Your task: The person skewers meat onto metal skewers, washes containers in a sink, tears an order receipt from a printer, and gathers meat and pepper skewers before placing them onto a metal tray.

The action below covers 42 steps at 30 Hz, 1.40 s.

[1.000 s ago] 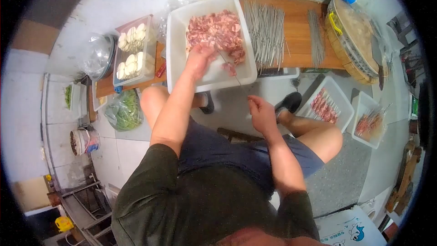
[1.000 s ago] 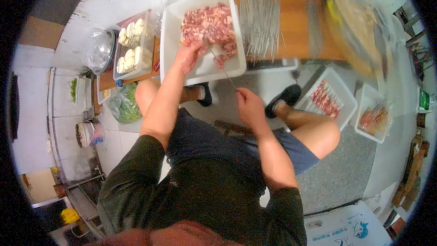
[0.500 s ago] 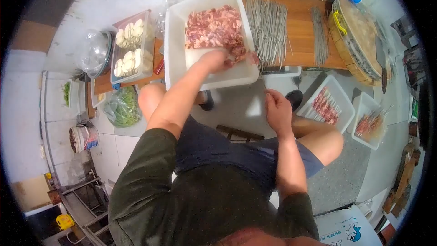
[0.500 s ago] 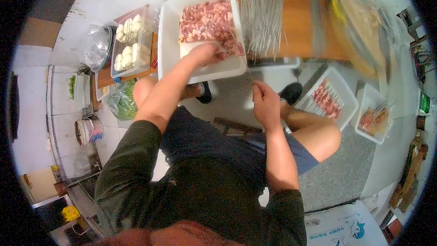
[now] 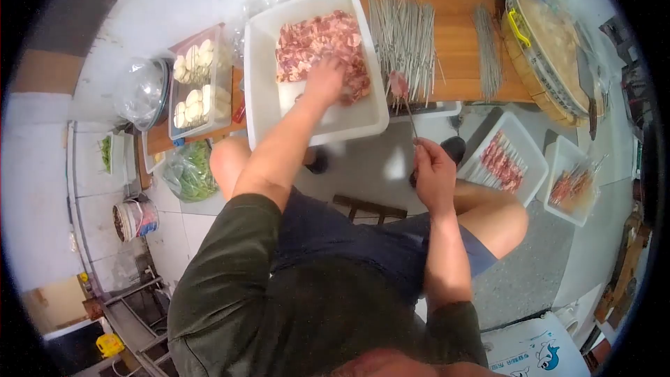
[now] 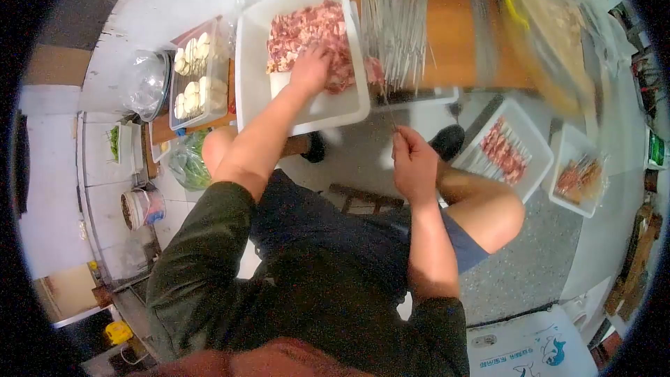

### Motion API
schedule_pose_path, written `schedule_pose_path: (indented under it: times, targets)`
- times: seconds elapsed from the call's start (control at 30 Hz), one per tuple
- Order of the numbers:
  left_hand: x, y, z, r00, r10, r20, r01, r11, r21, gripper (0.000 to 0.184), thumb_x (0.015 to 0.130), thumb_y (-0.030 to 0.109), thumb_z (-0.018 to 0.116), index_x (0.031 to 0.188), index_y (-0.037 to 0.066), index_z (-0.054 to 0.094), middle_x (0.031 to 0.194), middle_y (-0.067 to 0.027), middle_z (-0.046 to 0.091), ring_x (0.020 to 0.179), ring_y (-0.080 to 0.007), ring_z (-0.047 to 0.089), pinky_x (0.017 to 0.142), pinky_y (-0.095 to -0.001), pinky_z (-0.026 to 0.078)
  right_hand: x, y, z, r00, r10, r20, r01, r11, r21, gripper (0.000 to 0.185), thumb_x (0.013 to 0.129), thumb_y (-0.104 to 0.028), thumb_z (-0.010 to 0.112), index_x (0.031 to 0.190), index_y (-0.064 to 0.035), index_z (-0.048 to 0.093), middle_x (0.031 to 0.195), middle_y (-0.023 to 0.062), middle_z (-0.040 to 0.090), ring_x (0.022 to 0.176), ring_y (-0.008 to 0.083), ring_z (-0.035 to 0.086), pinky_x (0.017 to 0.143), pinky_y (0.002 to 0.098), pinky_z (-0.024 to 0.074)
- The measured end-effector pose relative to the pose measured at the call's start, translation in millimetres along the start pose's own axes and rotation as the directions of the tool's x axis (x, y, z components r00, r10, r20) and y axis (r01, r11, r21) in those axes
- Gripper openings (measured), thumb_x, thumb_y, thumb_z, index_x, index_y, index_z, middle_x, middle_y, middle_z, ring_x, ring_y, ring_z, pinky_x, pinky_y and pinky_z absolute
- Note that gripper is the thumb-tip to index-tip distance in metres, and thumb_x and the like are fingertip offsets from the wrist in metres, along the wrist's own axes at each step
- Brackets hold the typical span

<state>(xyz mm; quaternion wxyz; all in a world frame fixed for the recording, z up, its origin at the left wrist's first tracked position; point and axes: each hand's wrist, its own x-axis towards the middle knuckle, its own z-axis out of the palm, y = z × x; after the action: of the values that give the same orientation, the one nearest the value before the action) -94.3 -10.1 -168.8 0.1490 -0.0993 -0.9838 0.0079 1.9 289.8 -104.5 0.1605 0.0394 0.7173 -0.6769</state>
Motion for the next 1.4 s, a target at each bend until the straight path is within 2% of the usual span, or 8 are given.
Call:
schedule_pose_path:
  times: [0.23, 0.33, 0.73, 0.87, 0.97, 1.13, 1.23, 1.4]
  targets:
    - [7, -9, -1, 0.906, -0.124, 0.404, 0.086, 0.99, 0.111, 0.027, 0.078, 0.024, 0.061, 0.102, 0.012, 0.063, 0.105, -0.0096, 0.06, 0.106, -0.0273, 0.05, 0.089, -0.0437, 0.04, 0, 1, -7, 1.0, 0.008, 0.015, -0.009, 0.999, 0.046, 0.024, 0.091, -0.015, 0.055, 0.107, 0.0013, 0.06, 0.067, -0.0019, 0.051, 0.061, 0.005, 0.045, 0.055, 0.0204, 0.0382]
    - [3, -20, 2, 0.927, -0.126, 0.353, 0.188, 0.971, -0.148, 0.016, 0.079, 0.024, 0.058, 0.087, 0.012, 0.064, 0.089, -0.0087, 0.063, 0.099, -0.0272, 0.054, 0.084, -0.0455, 0.042, -2, -3, -9, 0.999, -0.019, 0.029, 0.019, 1.0, 0.0, 0.023, 0.091, -0.016, 0.054, 0.107, 0.0003, 0.06, 0.067, -0.0015, 0.052, 0.061, 0.0056, 0.045, 0.056, 0.0206, 0.0386]
    - [13, -9, 9, 0.859, -0.222, 0.461, 0.301, 0.948, -0.106, 0.024, 0.081, 0.029, 0.057, 0.084, 0.007, 0.068, 0.08, -0.0147, 0.065, 0.078, -0.029, 0.062, 0.074, -0.0405, 0.048, -2, 3, -10, 1.0, -0.011, 0.006, 0.011, 1.0, 0.013, 0.023, 0.09, -0.016, 0.056, 0.106, -0.0009, 0.062, 0.068, 0.0017, 0.055, 0.063, 0.0075, 0.048, 0.058, 0.0236, 0.041]
    - [19, -26, -28, 0.721, -0.272, 0.637, 0.627, 0.648, -0.433, 0.027, 0.09, 0.022, 0.05, 0.102, 0.001, 0.063, 0.082, -0.0112, 0.065, 0.073, -0.0156, 0.061, 0.065, -0.0303, 0.048, -3, 5, -13, 1.0, -0.021, -0.009, 0.021, 1.0, -0.007, 0.022, 0.09, -0.016, 0.056, 0.105, -0.0011, 0.062, 0.067, 0.0023, 0.057, 0.061, 0.0082, 0.049, 0.057, 0.0238, 0.0413]
    - [3, -48, 2, 0.732, -0.372, 0.571, 0.628, 0.044, -0.777, 0.032, 0.089, 0.029, 0.051, 0.095, 0.002, 0.065, 0.072, -0.0138, 0.063, 0.067, -0.0209, 0.059, 0.068, -0.0333, 0.048, -3, 2, -10, 1.0, -0.029, -0.004, 0.029, 1.0, -0.009, 0.022, 0.09, -0.016, 0.057, 0.105, -0.0015, 0.062, 0.067, 0.003, 0.057, 0.061, 0.0087, 0.05, 0.057, 0.024, 0.0416]
    - [-2, -35, -21, 0.748, -0.166, 0.643, 0.395, 0.889, -0.23, 0.026, 0.08, 0.025, 0.06, 0.1, 0.008, 0.062, 0.099, -0.0163, 0.064, 0.091, -0.0308, 0.061, 0.078, -0.0385, 0.048, -2, 4, -6, 0.999, -0.043, 0.016, 0.042, 0.999, 0.023, 0.022, 0.09, -0.016, 0.056, 0.106, -0.0018, 0.062, 0.068, 0.0021, 0.056, 0.062, 0.0077, 0.049, 0.057, 0.023, 0.0415]
    - [-6, -11, -26, 0.831, -0.093, 0.548, 0.178, 0.978, -0.104, 0.028, 0.076, 0.022, 0.064, 0.1, 0.009, 0.062, 0.091, -0.0155, 0.065, 0.085, -0.0328, 0.062, 0.075, -0.0395, 0.049, -1, 4, -6, 0.999, -0.042, 0.017, 0.042, 0.999, -0.023, 0.022, 0.09, -0.016, 0.056, 0.106, -0.0025, 0.062, 0.069, 0.0007, 0.055, 0.063, 0.0069, 0.048, 0.058, 0.0222, 0.0413]
    - [14, 1, -16, 0.868, -0.295, 0.4, 0.407, 0.884, -0.231, 0.036, 0.079, 0.023, 0.061, 0.111, 0.007, 0.058, 0.098, -0.0175, 0.062, 0.091, -0.0343, 0.059, 0.081, -0.0413, 0.047, -4, -1, -8, 1.0, -0.008, -0.001, 0.008, 0.999, 0.037, 0.022, 0.091, -0.015, 0.055, 0.106, -0.0004, 0.061, 0.069, -0.0007, 0.053, 0.063, 0.0065, 0.048, 0.058, 0.0215, 0.0406]
